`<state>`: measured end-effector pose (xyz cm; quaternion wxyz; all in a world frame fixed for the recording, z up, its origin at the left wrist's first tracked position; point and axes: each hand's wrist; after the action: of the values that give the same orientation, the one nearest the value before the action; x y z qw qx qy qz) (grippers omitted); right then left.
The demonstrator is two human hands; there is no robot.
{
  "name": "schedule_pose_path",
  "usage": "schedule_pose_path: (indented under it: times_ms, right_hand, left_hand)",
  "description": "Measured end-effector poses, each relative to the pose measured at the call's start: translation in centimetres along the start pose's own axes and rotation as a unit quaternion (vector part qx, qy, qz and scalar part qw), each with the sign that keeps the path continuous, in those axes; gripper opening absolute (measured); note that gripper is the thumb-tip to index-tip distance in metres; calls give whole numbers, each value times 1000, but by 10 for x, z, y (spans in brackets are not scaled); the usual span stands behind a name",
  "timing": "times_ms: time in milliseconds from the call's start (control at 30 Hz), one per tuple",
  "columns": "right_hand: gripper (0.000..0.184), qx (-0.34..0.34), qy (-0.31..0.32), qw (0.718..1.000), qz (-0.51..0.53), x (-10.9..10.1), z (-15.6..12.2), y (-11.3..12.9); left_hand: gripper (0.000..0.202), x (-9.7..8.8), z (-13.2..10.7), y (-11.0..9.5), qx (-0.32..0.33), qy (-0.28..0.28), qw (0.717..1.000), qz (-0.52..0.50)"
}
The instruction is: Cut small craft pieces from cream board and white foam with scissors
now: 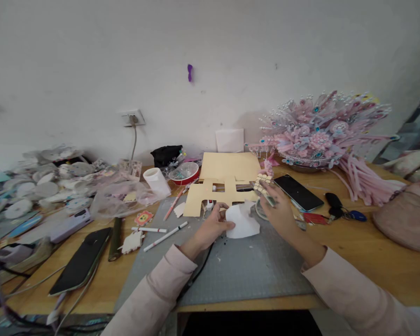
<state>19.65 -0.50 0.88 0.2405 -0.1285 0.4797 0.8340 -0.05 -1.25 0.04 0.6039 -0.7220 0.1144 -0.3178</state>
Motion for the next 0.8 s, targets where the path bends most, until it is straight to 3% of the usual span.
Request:
schedule_pose_path:
  times_ms: [67, 133, 267, 367, 600, 800]
  right_hand:
    - [37, 6, -31, 998, 59, -1, -1, 2]
    - [33, 15, -21, 993, 117, -1, -2, 5]
    - [26, 49, 81, 979, 183, 6, -7, 9]
    - [24, 66, 162, 962, 209, 17, -12, 8]
    - [30, 97, 222, 945, 220, 33, -17, 1]
    - [29, 12, 235, 967, 96, 30, -17, 1]
  left_hand:
    - [53, -1, 1, 1, 23, -18, 999, 15]
    - [49, -1, 3, 1, 42, -32, 998, 36]
    - [26, -5, 5, 0, 69, -67, 985, 143]
    - [9, -8, 5, 1, 43, -73, 973, 217]
    - [36, -9, 6, 4, 39, -97, 972, 210]
    - [52, -4, 4, -1, 41, -73, 987, 137]
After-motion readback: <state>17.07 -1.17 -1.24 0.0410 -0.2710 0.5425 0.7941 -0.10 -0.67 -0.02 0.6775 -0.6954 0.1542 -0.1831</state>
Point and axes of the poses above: each hand's wrist, its own z-axis towards the middle knuckle, its own x-axis out of the palm, y = z × x, and after that the axes turned 11 degrees about y, right-handed
